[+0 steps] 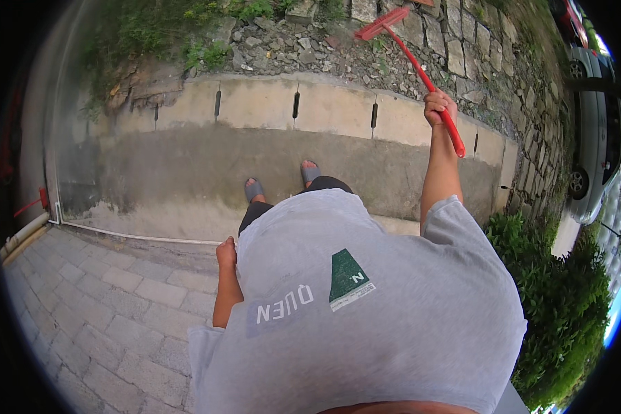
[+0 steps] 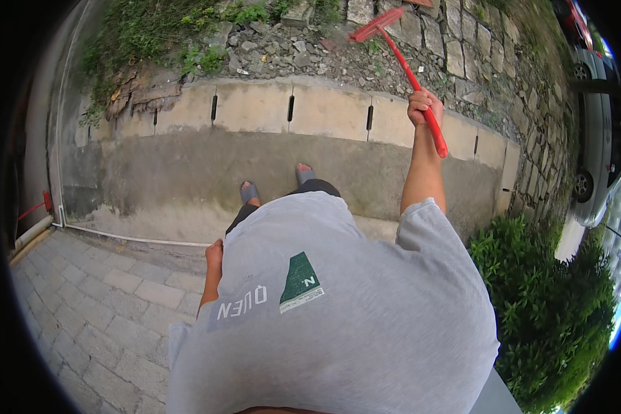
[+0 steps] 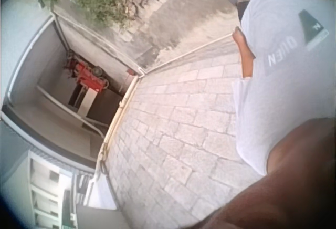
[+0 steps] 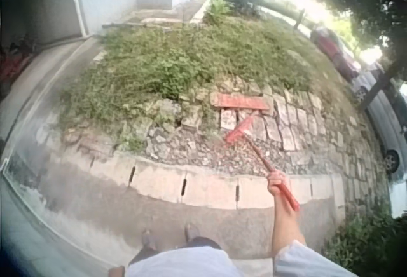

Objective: The person sweeps an outdoor concrete walkway with a broom, picks up a small piece of debris by hand, and then sweeps the accumulated dirt into a red dustpan inside a parking garage.

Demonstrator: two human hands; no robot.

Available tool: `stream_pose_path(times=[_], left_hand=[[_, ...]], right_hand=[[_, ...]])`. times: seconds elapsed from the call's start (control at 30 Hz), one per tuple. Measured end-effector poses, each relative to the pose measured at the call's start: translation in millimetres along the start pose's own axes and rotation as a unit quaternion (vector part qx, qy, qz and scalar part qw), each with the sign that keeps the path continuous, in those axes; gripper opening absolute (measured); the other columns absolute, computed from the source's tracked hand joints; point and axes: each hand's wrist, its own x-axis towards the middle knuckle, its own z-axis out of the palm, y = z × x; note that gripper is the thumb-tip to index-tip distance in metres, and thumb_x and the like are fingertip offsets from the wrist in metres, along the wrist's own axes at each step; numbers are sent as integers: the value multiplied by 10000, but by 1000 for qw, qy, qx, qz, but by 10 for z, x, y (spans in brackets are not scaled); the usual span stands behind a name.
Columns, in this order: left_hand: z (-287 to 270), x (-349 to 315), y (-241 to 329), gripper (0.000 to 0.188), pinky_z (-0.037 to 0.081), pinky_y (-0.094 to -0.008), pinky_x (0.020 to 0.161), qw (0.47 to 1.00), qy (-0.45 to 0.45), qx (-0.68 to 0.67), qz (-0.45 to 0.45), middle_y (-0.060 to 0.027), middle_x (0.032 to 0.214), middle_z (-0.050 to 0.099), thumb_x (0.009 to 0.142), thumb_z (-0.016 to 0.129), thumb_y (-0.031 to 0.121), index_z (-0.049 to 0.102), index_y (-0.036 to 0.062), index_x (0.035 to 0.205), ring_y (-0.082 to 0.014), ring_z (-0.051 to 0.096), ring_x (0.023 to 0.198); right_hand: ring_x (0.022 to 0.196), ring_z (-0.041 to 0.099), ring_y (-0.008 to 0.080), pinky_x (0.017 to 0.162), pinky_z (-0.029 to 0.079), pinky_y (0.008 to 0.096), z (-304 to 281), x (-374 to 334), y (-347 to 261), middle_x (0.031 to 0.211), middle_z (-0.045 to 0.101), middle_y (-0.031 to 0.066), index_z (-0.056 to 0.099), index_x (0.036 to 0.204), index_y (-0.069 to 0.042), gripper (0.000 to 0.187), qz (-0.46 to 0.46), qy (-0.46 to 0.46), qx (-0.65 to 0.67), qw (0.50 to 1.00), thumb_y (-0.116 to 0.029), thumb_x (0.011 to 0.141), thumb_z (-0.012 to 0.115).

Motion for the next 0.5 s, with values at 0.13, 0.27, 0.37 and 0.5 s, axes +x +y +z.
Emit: stream_pose_path(times=[0.13,0.27,0.37,0.5], left_hand=[[135,91,181,314,347,-318,481,1000,7,-19,3,-32,535,499,786,587,287,559,37,597,-135,424,485],[213,203,216,331,338,-311,487,1000,-7,-3,27,-17,541,484,793,586,297,541,46,582,-128,405,488],[196,98,386,345,333,-304,490,1000,6,-3,20,-5,530,449,804,575,295,502,65,557,-119,394,491],[47,-102,342,348,337,-305,475,1000,-1,-11,15,-3,510,429,824,557,282,458,84,555,-114,415,490]], right_hand=[[436,430,73,360,357,225,289,-784,-34,579,437,-28,453,826,-81,119,-61,130,-245,959,-157,916,465],[395,416,71,327,331,232,300,-1221,-82,561,436,-42,445,805,-108,82,-158,349,-439,813,-114,872,490],[376,412,82,325,334,236,-235,-1246,-431,521,440,-32,439,776,-105,83,-123,450,-418,779,-96,844,485],[348,405,88,308,356,227,-981,-886,-367,484,420,-35,427,797,-119,60,-154,466,-437,754,-62,815,435]])
